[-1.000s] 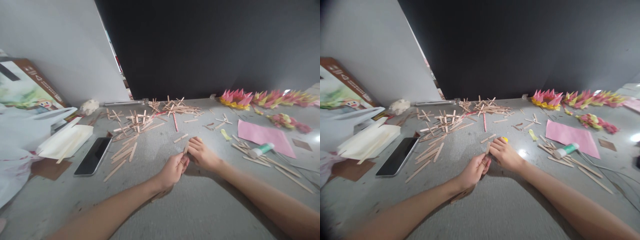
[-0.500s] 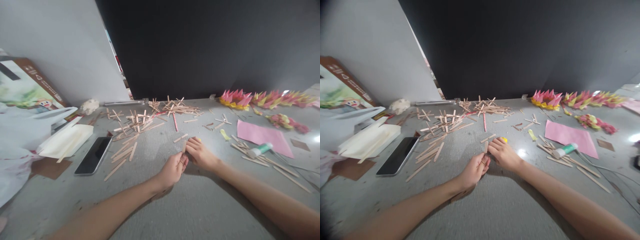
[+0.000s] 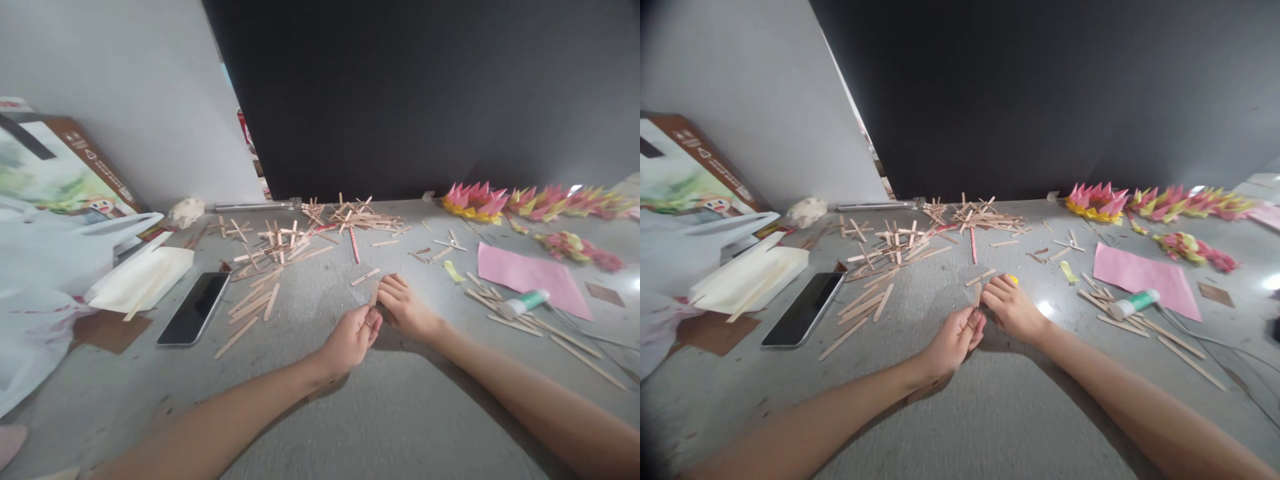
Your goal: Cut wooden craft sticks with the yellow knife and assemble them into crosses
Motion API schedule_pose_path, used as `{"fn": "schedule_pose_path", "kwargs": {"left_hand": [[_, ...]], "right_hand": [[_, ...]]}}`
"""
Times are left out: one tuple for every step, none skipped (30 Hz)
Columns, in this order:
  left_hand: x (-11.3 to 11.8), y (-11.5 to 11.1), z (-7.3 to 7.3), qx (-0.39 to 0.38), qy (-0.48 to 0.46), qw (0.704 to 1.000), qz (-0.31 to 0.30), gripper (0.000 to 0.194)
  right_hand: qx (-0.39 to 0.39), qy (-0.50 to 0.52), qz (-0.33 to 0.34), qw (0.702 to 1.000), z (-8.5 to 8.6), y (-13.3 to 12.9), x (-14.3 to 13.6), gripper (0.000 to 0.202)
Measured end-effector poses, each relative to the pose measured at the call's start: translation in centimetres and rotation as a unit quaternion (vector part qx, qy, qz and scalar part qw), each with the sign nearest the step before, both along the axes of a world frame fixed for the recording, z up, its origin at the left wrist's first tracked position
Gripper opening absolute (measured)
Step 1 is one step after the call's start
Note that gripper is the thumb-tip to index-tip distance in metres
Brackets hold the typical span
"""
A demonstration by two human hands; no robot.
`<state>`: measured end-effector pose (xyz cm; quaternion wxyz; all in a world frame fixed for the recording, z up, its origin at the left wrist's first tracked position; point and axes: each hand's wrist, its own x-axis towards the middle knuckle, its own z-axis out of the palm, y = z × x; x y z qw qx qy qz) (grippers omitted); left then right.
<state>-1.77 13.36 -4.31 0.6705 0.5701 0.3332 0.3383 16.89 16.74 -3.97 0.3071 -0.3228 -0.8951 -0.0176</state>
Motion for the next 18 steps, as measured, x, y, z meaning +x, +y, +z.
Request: {"fn": "schedule_pose_path", "kwargs": {"left_hand": [[0.0,0.0,0.0,-0.001,0.001,1.000,0.001,0.052],[0.1,0.1,-0.1,-0.001,0.003,1.000,0.004,0.051],[0.1,0.2,-0.1,0.001,0.006,1.000,0.006,0.050],[0.2,0.3,-0.1,0.005,0.011,1.000,0.006,0.049],[0.2,0.4,-0.2,0.011,0.016,1.000,0.006,0.048],[0.2,0.5,-0.2,0.016,0.018,1.000,0.006,0.047],[0.2,0.6,-0.3,0.019,0.017,1.000,0.006,0.047],[0.1,0.6,-0.3,0.020,0.012,1.000,0.004,0.047],[0.1,0.6,-0.3,0.020,0.004,1.000,0.005,0.048],[0.0,0.5,-0.2,0.020,-0.002,1.000,0.004,0.048],[-0.2,0.3,-0.1,0.025,-0.005,1.000,-0.001,0.049],[-0.3,0.1,0.0,0.036,-0.004,0.999,-0.006,0.050],[-0.4,-0.2,0.2,0.058,0.006,0.998,-0.019,0.051],[-0.5,-0.5,0.3,0.086,0.023,0.995,-0.048,0.052],[-0.6,-0.8,0.5,0.098,0.029,0.993,-0.053,0.052],[-0.6,-0.9,0.6,0.095,0.026,0.994,-0.045,0.053],[-0.6,-1.0,0.6,0.088,0.023,0.996,-0.028,0.053],[-0.6,-0.9,0.7,0.082,0.018,0.996,-0.008,0.053]], "right_hand": [[0.002,-0.001,-0.002,1.000,0.0,0.0,-0.1,0.023],[0.004,-0.003,-0.003,1.000,0.0,-0.1,-0.1,0.022],[0.008,-0.007,-0.003,1.000,0.0,-0.1,-0.2,0.022],[0.012,-0.011,-0.004,1.000,0.0,-0.1,-0.2,0.021],[0.015,-0.015,-0.005,1.000,0.0,-0.1,-0.3,0.021],[0.017,-0.019,-0.006,1.000,0.0,-0.1,-0.3,0.020],[0.017,-0.021,-0.007,1.000,-0.1,-0.1,-0.3,0.020],[0.017,-0.022,-0.006,1.000,-0.1,0.0,-0.3,0.020],[0.017,-0.021,-0.005,1.000,-0.2,0.1,-0.3,0.021],[0.016,-0.018,-0.005,1.000,-0.2,0.2,-0.2,0.021],[0.016,-0.015,-0.009,1.000,-0.3,0.3,-0.1,0.023],[0.014,-0.010,-0.018,1.000,-0.4,0.5,0.0,0.024],[0.012,-0.006,-0.029,0.999,-0.4,0.6,0.1,0.025],[0.010,-0.004,-0.040,0.999,-0.5,0.7,0.2,0.026],[0.009,-0.002,-0.049,0.999,-0.5,0.8,0.3,0.027],[0.009,0.000,-0.057,0.998,-0.6,0.9,0.5,0.027],[0.010,0.003,-0.065,0.998,-0.6,0.9,0.6,0.027],[0.014,0.008,-0.074,0.997,-0.6,0.9,0.7,0.028]]}}
